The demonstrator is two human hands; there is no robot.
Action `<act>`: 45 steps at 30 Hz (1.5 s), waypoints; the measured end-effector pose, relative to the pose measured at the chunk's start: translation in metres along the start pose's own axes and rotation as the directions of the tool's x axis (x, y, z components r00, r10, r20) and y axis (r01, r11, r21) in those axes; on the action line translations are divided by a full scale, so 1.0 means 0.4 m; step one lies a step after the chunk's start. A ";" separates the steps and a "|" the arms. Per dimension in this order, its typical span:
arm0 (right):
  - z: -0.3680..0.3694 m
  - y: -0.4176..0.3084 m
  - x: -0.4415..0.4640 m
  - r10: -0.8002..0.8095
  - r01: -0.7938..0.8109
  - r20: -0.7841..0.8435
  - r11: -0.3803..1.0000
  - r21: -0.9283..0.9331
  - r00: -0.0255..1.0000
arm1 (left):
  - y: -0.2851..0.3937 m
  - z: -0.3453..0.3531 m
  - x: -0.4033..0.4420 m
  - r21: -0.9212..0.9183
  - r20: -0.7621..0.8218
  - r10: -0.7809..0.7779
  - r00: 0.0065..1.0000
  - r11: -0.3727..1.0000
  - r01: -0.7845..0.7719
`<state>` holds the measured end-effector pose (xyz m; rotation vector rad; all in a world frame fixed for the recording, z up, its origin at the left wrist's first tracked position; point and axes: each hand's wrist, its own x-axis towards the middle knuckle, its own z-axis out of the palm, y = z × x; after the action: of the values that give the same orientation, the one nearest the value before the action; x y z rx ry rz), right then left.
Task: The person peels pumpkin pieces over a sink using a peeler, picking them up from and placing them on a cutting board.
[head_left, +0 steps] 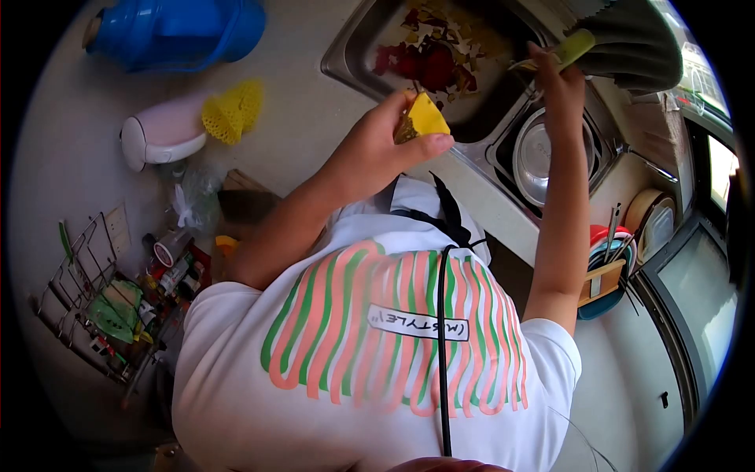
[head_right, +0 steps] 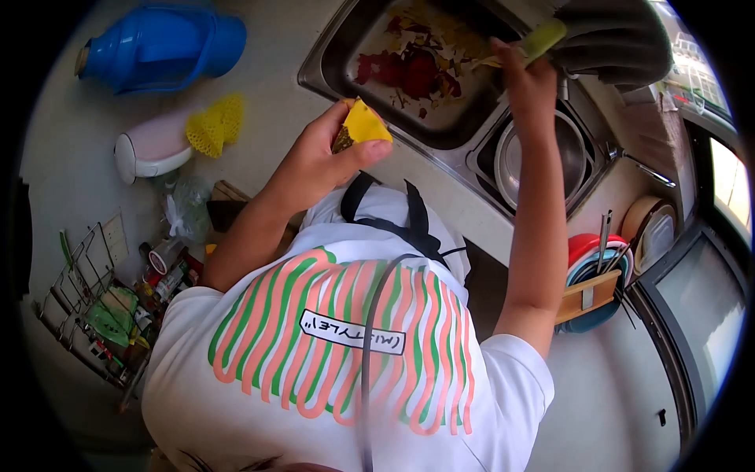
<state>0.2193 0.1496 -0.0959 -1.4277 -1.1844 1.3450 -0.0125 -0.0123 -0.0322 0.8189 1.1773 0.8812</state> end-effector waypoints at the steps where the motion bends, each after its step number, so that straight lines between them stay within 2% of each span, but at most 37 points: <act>1: 0.028 -0.024 -0.031 -0.012 0.015 0.040 0.995 -0.094 0.999 | -0.010 0.010 0.011 0.019 0.010 0.019 1.000 1.000 -0.019; 2: 0.051 -0.034 -0.055 -0.048 0.053 0.044 0.991 -0.121 0.998 | -0.037 0.019 0.029 0.043 0.004 0.129 0.992 0.991 -0.129; 4: 0.104 -0.077 -0.105 -0.133 0.143 0.106 0.985 -0.093 0.985 | -0.001 0.036 0.038 0.028 0.037 -0.018 0.999 0.999 0.017; 5: 0.124 -0.095 -0.126 -0.050 0.036 0.115 0.992 0.123 0.992 | 0.010 0.043 0.039 0.024 0.056 -0.096 0.994 0.995 0.095; 7: 0.158 -0.120 -0.167 -0.020 -0.013 0.151 0.977 0.212 0.988 | 0.005 0.053 0.048 -0.019 0.090 -0.161 0.983 0.986 0.163; 10: 0.178 -0.099 -0.191 -0.039 -0.002 0.277 0.990 0.144 0.960 | 0.015 0.067 0.051 -0.050 0.123 -0.208 0.970 0.975 0.215; 12: 0.156 -0.057 -0.156 -0.067 0.055 0.185 0.996 0.068 0.980 | 0.009 0.079 0.038 -0.032 0.118 -0.083 0.990 0.996 0.087; 13: 0.134 -0.030 -0.125 -0.086 0.083 0.138 0.996 0.029 0.987 | -0.012 0.085 0.026 -0.007 0.109 0.054 0.993 0.999 -0.054; 14: 0.094 0.018 -0.073 -0.096 0.094 0.006 0.962 -0.255 0.995 | -0.008 0.084 0.019 -0.008 0.116 0.074 0.991 0.997 -0.073; 15: 0.045 0.088 -0.025 -0.139 0.127 -0.017 0.942 -0.312 0.990 | -0.005 0.083 0.012 -0.009 0.122 0.093 0.988 0.996 -0.093; 17: 0.036 0.034 -0.031 -0.048 0.039 -0.037 0.976 -0.216 0.998 | 0.050 0.062 0.018 -0.058 0.134 -0.077 0.988 0.995 0.085; 18: 0.046 0.017 -0.046 -0.013 0.014 0.028 0.999 -0.046 1.000 | 0.041 0.055 0.030 -0.058 0.127 -0.121 0.985 0.990 0.129; 20: 0.086 -0.023 -0.078 0.012 -0.053 0.144 0.957 0.286 0.989 | 0.038 0.057 0.040 -0.106 0.166 -0.192 0.967 0.972 0.211; 21: 0.114 -0.057 -0.108 0.051 -0.121 0.198 0.926 0.357 0.979 | 0.037 0.061 0.044 -0.132 0.189 -0.225 0.956 0.959 0.252; 23: 0.149 -0.113 -0.165 0.023 -0.128 0.364 0.955 0.266 0.931 | 0.042 0.069 0.049 -0.119 0.196 -0.243 0.950 0.956 0.269; 26: 0.142 -0.093 -0.139 0.086 -0.216 0.455 0.946 0.242 0.886 | 0.029 0.068 0.057 -0.192 0.199 -0.277 0.940 0.930 0.314; 28: 0.155 -0.061 -0.125 0.084 -0.189 0.421 0.958 0.214 0.903 | 0.003 0.057 0.068 -0.297 0.229 -0.264 0.937 0.898 0.325; 30: 0.163 -0.040 -0.117 0.074 -0.159 0.379 0.967 0.197 0.922 | -0.014 0.048 0.078 -0.311 0.219 -0.262 0.940 0.894 0.322; 31: 0.159 0.007 -0.096 0.061 -0.101 0.290 0.987 0.126 0.955 | -0.018 0.046 0.078 -0.321 0.214 -0.263 0.941 0.890 0.322; 33: 0.113 0.146 -0.019 0.007 -0.004 0.106 1.000 -0.030 0.994 | 0.017 0.069 0.031 -0.184 0.188 0.039 0.981 0.983 -0.004; 35: 0.007 0.199 0.019 0.031 -0.031 -0.006 0.970 -0.242 1.000 | 0.046 0.074 0.017 -0.150 0.178 0.181 0.967 0.976 -0.155; 36: 0.004 0.184 0.018 0.021 -0.018 0.009 0.964 -0.267 1.000 | 0.056 0.065 0.024 -0.179 0.150 0.179 0.972 0.972 -0.151; 38: 0.003 0.134 -0.025 0.052 -0.038 0.031 0.938 -0.345 0.998 | 0.069 0.041 0.028 -0.268 0.146 0.004 0.989 0.963 0.036; 40: 0.015 0.107 -0.038 0.140 -0.141 -0.033 0.990 -0.022 0.990 | 0.040 0.033 0.052 -0.357 0.039 -0.052 0.998 0.932 0.062; 41: 0.023 0.096 -0.056 0.197 -0.188 -0.050 0.972 0.142 0.979 | 0.024 0.034 0.057 -0.406 -0.014 -0.091 0.996 0.910 0.077; 42: 0.032 0.078 -0.079 0.259 -0.246 0.010 0.905 0.347 0.966 | 0.019 0.025 0.060 -0.229 -0.050 -0.047 0.998 0.973 0.034; 44: 0.055 0.040 -0.121 0.326 -0.339 0.157 0.635 0.694 0.932 | -0.007 0.040 0.088 -0.107 -0.098 0.178 0.979 0.976 -0.188; 45: 0.063 0.052 -0.140 0.261 -0.345 0.236 0.544 0.765 0.936 | -0.014 0.048 0.097 -0.043 -0.106 0.289 0.951 0.955 -0.295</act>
<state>0.1972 0.0898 -0.1060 -0.8961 -0.2325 1.8778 0.0130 0.0187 -0.0494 0.9252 1.1265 1.2060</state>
